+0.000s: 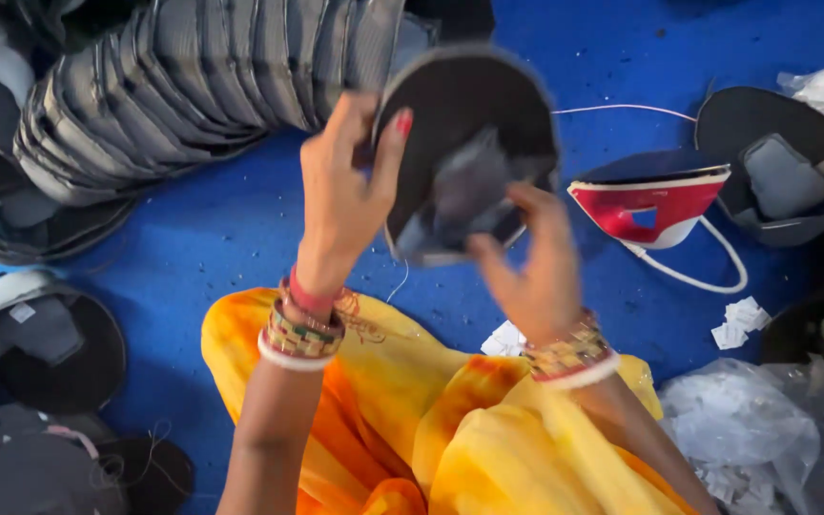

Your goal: The person irons a stack of dark-colored garments on a blue floor using a red and white iron. They repeatedly pick up a garment, place it on the floor, iron it, and then set it aside.

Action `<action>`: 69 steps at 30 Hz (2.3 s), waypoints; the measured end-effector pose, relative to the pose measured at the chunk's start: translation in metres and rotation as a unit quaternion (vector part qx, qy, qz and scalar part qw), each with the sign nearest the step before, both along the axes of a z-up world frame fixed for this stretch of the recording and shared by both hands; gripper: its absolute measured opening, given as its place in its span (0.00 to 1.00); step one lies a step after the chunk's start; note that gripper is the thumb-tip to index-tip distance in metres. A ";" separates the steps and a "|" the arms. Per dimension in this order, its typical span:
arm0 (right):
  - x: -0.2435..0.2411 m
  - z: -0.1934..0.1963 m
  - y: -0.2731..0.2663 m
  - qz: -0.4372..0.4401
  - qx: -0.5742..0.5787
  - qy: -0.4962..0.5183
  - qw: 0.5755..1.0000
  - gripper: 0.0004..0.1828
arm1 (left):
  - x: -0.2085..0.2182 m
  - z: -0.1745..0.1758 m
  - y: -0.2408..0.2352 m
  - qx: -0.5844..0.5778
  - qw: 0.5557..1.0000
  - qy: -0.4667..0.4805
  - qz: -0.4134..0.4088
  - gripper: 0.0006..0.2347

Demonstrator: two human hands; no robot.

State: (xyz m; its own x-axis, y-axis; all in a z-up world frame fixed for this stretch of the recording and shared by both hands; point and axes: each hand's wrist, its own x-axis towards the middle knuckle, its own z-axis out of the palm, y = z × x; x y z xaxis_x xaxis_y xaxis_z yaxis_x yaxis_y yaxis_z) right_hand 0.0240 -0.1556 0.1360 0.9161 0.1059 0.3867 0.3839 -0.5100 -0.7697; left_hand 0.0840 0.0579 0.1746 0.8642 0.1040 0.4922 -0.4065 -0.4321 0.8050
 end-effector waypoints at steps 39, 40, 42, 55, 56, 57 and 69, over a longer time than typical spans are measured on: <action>-0.117 -0.219 -0.355 -0.436 -0.172 0.157 0.869 0.09 | -0.059 -0.174 -0.042 0.384 0.898 0.125 -0.176 0.23; -0.118 -0.216 -0.359 -0.432 -0.171 0.157 0.872 0.09 | -0.059 -0.176 -0.041 0.386 0.898 0.126 -0.172 0.23; -0.122 -0.211 -0.368 -0.416 -0.046 0.222 0.881 0.07 | -0.059 -0.178 -0.040 0.376 0.903 0.116 -0.174 0.23; -0.094 -0.131 -0.286 -0.339 0.040 0.293 0.893 0.09 | -0.058 -0.189 -0.043 0.408 0.903 0.077 -0.114 0.22; -0.080 -0.127 -0.257 -0.259 0.077 0.327 0.906 0.09 | -0.058 -0.187 -0.044 0.400 0.905 0.082 -0.116 0.21; -0.066 -0.123 -0.228 -0.176 0.113 0.358 0.910 0.09 | -0.058 -0.186 -0.045 0.392 0.908 0.086 -0.119 0.20; 0.070 -0.188 -0.028 -0.042 -0.096 0.124 0.987 0.04 | -0.049 -0.175 -0.052 0.422 0.892 0.123 -0.107 0.30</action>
State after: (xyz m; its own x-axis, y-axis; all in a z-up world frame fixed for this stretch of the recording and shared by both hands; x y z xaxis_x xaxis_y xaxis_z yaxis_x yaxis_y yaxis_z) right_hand 0.0939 -0.1840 -0.0521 0.9888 0.0757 0.1287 0.1457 -0.6781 -0.7204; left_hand 0.0354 0.0054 -0.0007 0.9124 -0.3944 0.1090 -0.4083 -0.8597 0.3068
